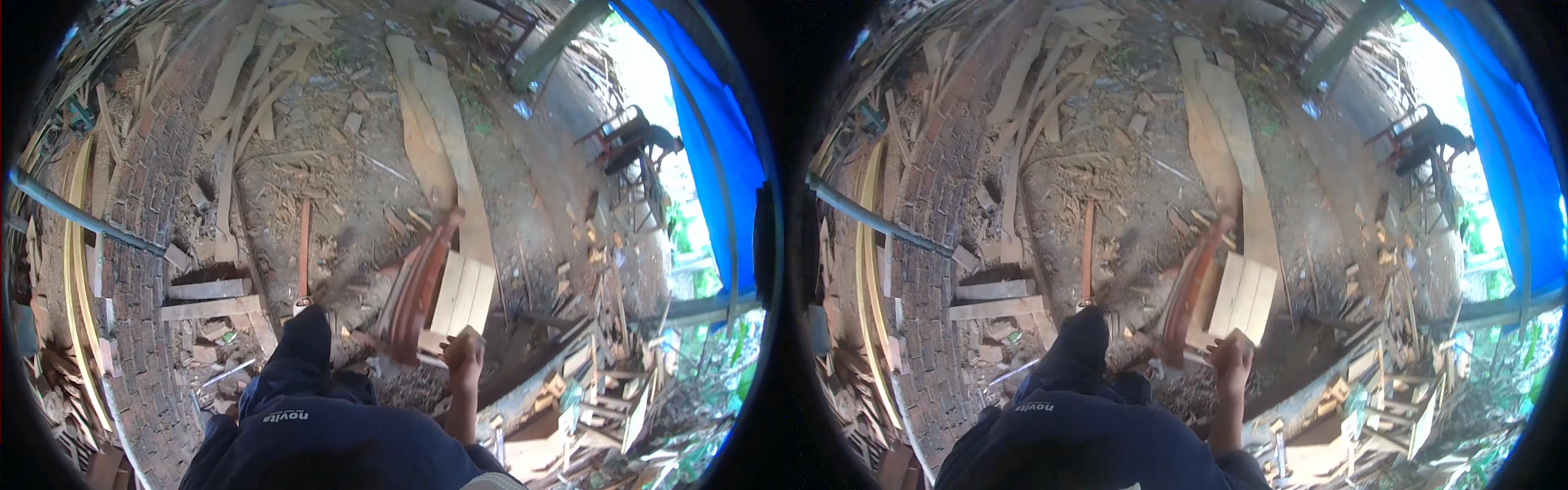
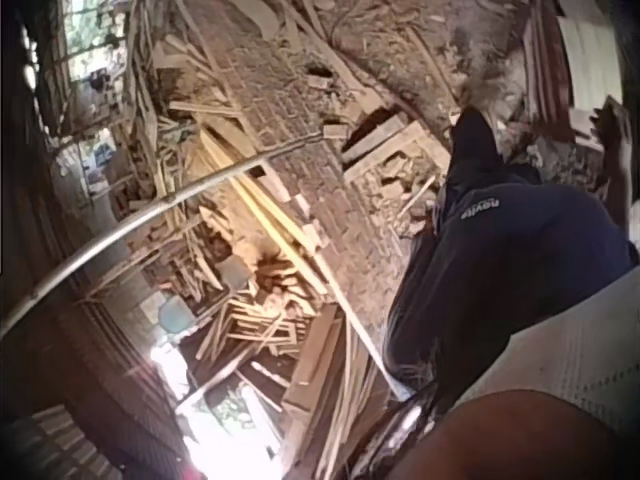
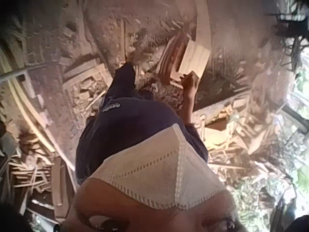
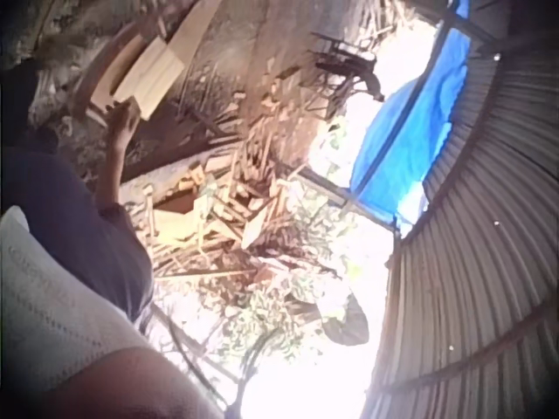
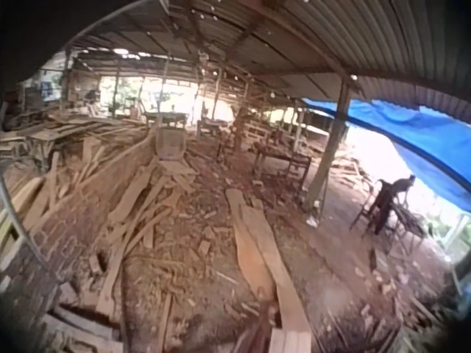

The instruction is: Sawing a piece of wood and then hammering a nail into it at a workbench.

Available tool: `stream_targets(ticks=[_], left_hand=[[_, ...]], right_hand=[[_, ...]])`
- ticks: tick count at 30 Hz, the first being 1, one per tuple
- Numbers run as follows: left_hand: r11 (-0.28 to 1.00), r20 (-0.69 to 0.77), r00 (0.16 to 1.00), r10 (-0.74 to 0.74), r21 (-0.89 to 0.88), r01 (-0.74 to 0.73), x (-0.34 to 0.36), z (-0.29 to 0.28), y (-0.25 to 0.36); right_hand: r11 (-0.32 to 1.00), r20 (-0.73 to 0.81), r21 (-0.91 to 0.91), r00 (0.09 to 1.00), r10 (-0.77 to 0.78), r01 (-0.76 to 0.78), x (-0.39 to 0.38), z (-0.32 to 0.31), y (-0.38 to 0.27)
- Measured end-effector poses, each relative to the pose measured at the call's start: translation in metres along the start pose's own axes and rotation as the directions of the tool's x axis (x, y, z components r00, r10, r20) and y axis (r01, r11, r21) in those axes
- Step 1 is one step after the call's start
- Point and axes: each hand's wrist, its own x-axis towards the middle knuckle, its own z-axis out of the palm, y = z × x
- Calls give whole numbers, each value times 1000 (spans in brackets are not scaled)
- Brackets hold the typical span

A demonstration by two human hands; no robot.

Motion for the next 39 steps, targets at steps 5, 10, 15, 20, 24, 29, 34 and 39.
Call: stream_targets(ticks=[5,10,15,20,24,29,34,39], left_hand=[[682,-163,981,-101,-729,-51,136,48,186],[999,-43,999,-34,-2,34,60,-115,38],[958,-124,982,-143,233,169,21,-217,17],[875,-159,987,28,480,53,51,-250,50],[445,391,896,213,777,-445,93,-264,96],[561,354,933,58,762,-324,122,-270,199],[928,43,955,-292,255,272,183,-261,323],[990,-211,971,112,-63,-128,259,-194,453]], right_hand=[[882,-101,-127,879,-466,453,63,122,-28],[878,166,-256,913,-372,404,151,208,-22],[662,169,-687,952,-256,300,208,222,-1],[321,317,-794,802,-506,516,213,221,-3],[767,-70,-636,984,-163,82,227,242,-9],[765,-173,-642,981,-83,-48,302,279,-14],[817,-428,-546,900,-80,-187,438,304,-61],[789,-375,-596,921,-108,-151,611,320,-138]])
